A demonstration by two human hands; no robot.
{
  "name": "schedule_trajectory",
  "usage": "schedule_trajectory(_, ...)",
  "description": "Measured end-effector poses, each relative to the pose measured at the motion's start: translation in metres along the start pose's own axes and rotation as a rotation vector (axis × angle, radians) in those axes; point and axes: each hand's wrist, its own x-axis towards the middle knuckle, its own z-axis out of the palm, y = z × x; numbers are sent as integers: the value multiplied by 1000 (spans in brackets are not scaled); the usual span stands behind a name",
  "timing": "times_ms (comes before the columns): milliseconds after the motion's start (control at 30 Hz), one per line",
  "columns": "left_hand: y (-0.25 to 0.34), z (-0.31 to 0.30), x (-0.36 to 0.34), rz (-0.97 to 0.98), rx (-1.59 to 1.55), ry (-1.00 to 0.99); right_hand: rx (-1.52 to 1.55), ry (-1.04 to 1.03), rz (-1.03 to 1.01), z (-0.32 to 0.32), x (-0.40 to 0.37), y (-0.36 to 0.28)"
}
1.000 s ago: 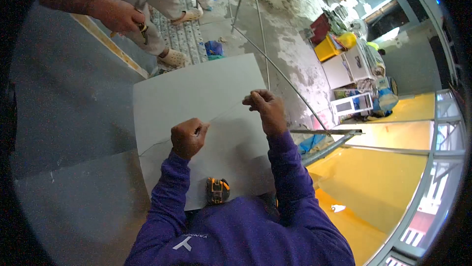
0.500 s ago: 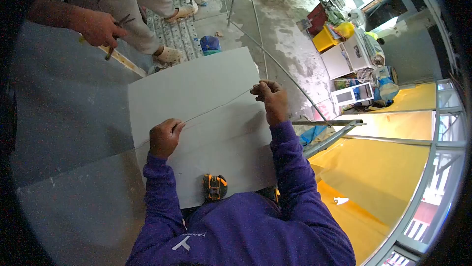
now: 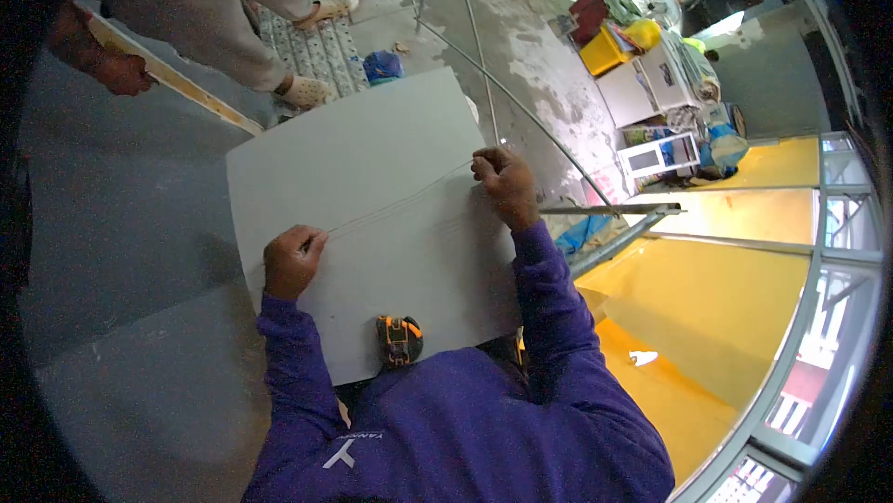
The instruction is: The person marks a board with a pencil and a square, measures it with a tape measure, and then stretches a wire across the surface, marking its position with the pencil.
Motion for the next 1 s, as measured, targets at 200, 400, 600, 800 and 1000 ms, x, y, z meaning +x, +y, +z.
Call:
schedule_trajectory(200,4,4,4,54,63,-112,-332,-157,-212,-22,-30,-1)
schedule_trajectory(400,22,15,10,131,22,-78,-448,-213,-369,-10,-35,-4)
schedule_trajectory(600,24,18,11,163,26,-33,-706,-136,-835,27,-58,-41)
schedule_trajectory(800,24,14,11,100,-67,-59,-626,-167,-902,59,-65,-39)
schedule_trajectory(1000,17,10,11,82,-95,-102,-569,-177,-1006,59,-58,-31)
